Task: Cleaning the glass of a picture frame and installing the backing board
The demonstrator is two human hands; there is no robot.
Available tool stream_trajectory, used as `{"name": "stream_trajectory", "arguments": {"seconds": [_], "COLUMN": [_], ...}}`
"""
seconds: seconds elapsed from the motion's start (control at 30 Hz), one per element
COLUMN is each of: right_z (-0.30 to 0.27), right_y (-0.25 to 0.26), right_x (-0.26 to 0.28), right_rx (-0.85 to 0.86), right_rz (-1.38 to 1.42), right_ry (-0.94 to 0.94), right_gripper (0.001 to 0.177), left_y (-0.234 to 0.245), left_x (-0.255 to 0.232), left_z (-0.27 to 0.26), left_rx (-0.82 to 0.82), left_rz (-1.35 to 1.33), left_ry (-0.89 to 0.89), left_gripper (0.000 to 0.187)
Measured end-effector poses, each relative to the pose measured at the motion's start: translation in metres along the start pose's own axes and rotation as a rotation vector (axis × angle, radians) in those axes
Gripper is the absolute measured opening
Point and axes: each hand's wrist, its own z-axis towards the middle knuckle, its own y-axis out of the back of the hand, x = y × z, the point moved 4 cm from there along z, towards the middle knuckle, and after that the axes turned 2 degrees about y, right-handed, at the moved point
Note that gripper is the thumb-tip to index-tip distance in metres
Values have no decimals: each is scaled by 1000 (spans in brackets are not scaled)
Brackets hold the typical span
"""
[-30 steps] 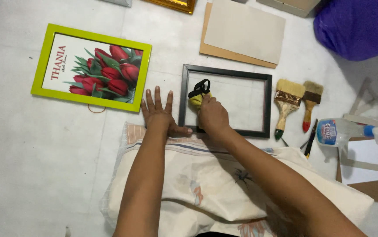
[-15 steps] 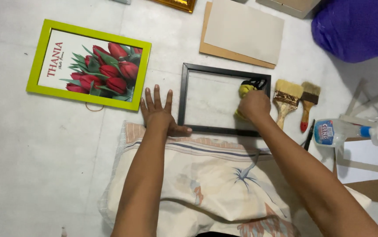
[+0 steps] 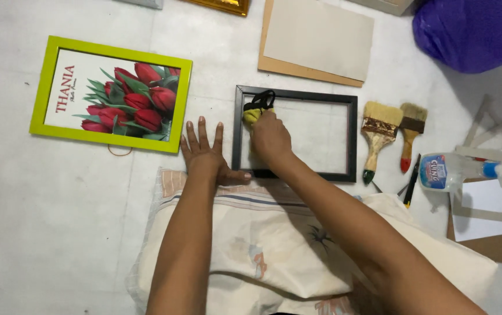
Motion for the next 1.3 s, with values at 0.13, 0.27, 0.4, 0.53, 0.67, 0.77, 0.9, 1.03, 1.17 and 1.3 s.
{"name": "stream_trajectory", "arguments": {"seconds": [0.13,0.27,0.4,0.53,0.67,0.77,0.9,1.03,1.17,1.3], "right_z": [-18,-35,-66,-94,-114,-125,-131,-130,-123,-123], "right_y": [33,22,50,126,148,148,144,170,182,147], "right_x": [-32,-120,-183,-207,-251,-278,-294,-269,-246,-243], "right_rx": [51,95,252,259,244,252,254,222,185,337], "right_rz": [38,-45,58,308,185,141,77,136,172,150], "right_ry": [9,-101,-297,-556,-635,-715,-787,-779,-780,-688], "right_gripper": [58,60,43,52,57,55,59,73,70,54], "left_y": [9,14,9,6,4,2,0,-3,-2,-2], "left_x": [-2,-4,-4,-2,-2,-2,-1,-1,-2,-2], "left_z": [-9,-17,-12,-9,-9,-4,-7,0,-2,-3], "left_rx": [96,109,96,101,83,21,28,41,-7,42], "left_rz": [-2,-19,5,-7,1,13,14,-13,-6,-6], "left_ry": [2,-3,0,-5,-11,-4,-5,-14,-12,2], "left_gripper": [156,155,155,158,160,156,155,158,154,157]}}
